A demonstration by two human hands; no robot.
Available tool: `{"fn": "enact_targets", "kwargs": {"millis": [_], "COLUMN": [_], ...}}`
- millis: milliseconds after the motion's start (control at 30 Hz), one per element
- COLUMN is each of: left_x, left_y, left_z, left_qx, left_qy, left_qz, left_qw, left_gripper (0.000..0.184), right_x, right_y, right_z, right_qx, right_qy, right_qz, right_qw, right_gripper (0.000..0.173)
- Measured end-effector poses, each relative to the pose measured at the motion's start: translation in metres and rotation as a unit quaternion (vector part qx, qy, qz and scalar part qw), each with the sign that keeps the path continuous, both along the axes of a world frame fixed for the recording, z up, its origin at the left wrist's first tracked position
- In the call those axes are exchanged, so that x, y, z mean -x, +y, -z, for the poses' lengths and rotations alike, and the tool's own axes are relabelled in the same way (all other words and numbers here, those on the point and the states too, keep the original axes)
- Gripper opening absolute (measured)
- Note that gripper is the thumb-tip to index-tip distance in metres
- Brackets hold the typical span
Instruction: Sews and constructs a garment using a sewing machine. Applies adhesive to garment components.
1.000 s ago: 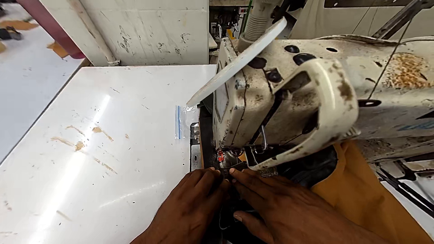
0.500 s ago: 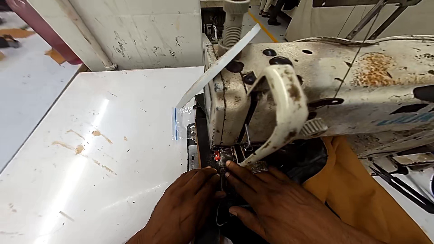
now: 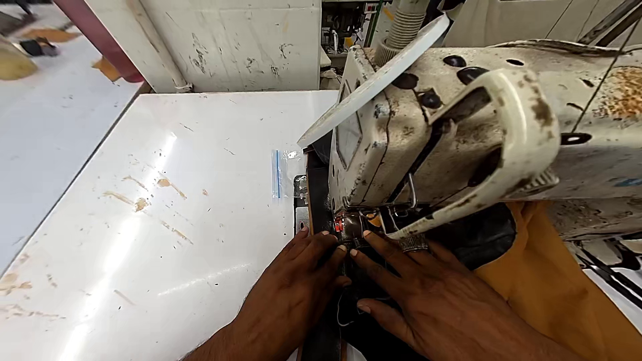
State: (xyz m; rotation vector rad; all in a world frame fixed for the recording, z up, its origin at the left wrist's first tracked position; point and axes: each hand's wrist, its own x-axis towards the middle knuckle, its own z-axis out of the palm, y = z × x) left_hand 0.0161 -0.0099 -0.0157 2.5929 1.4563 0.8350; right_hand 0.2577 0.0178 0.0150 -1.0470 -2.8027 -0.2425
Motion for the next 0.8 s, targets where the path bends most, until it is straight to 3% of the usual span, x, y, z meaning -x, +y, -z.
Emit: {"fn": "enact_targets", "kwargs": {"millis": [800], "left_x": [-0.005], "left_y": [0.016], "left_z": [-0.001], "left_qx": [0.012], "left_qy": [0.024], "left_qz": [-0.038], "left_qw": [0.999], "left_gripper": [0.042], "right_x": [-0.007], "right_y": [0.032], "right_z": [0.002], "right_qx": [0.024], "right_qy": [-0.011], "right_qz": [0.007], "right_qw": [1.0], "right_gripper": [0.066]}}
